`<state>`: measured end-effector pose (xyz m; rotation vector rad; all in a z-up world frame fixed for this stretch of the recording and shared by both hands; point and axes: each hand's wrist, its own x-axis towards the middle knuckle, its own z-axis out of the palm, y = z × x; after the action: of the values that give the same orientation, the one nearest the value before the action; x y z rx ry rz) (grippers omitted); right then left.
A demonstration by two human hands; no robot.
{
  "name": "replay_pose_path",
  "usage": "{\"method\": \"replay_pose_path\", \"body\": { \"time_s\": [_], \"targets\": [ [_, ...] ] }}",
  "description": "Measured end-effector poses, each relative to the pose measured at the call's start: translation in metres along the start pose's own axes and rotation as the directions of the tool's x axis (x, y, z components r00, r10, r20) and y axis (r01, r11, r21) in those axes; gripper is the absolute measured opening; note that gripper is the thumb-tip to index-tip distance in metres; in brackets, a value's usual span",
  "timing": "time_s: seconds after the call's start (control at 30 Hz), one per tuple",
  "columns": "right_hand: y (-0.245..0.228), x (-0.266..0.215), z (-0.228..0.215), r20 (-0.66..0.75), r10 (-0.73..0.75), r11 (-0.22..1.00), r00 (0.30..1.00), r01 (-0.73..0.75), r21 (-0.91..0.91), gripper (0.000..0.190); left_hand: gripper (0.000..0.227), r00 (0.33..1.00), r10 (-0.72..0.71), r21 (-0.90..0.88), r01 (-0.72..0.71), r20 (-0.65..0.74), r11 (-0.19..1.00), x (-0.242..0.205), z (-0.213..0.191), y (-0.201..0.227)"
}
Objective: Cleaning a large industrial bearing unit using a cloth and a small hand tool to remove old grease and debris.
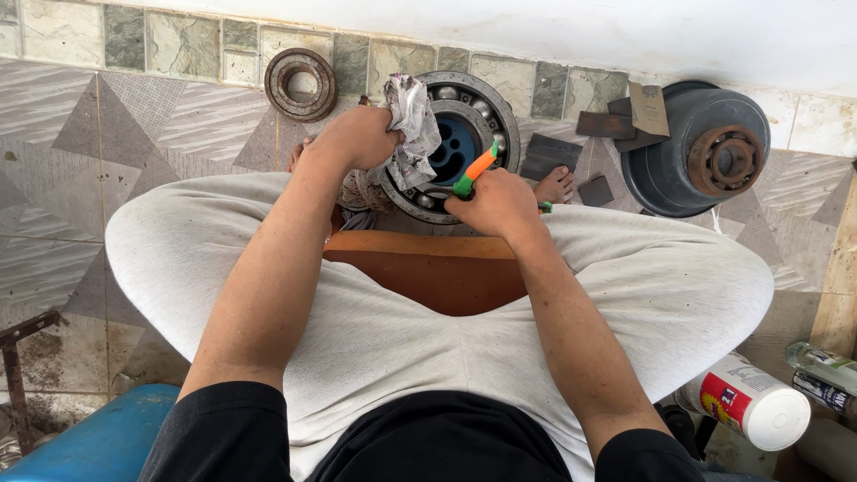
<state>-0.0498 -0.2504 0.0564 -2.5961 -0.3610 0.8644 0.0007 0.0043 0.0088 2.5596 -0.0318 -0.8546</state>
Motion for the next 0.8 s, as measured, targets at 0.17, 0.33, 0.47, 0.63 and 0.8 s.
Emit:
{"method": "replay_pose_path", "body": {
  "time_s": [0.17, 0.33, 0.47, 0.63, 0.8],
  "targets": [
    [0.012, 0.006, 0.007, -0.021, 0.023, 0.987, 1.000, -0.019, 0.163, 0.034, 0.051, 1.000, 0.021, -0.045, -0.021, -0.002, 0.999, -0.007, -0.005, 0.005],
    [0.048, 0.019, 0.019, -0.030, 0.041, 0.861, 0.999, -0.021, 0.508, 0.030, 0.043, 0.995, 0.095, -0.266, -0.096, -0.017, 0.959, -0.021, -0.012, 0.021],
    [0.048, 0.016, 0.013, -0.145, 0.066, 0.610, 0.987, 0.075, 0.789, 0.026, 0.037, 0.982, 0.188, -0.460, -0.155, 0.025, 0.874, -0.022, -0.014, 0.029],
    [0.041, 0.022, 0.028, -0.197, 0.078, 0.402, 0.977, 0.150, 0.903, 0.027, 0.030, 0.956, 0.287, -0.551, -0.206, 0.063, 0.808, -0.011, 0.007, 0.032],
    [0.034, 0.011, 0.033, -0.221, -0.010, 0.358, 0.975, 0.210, 0.910, 0.035, 0.027, 0.963, 0.270, -0.446, -0.252, -0.023, 0.859, 0.002, 0.009, 0.013]
  ]
}}
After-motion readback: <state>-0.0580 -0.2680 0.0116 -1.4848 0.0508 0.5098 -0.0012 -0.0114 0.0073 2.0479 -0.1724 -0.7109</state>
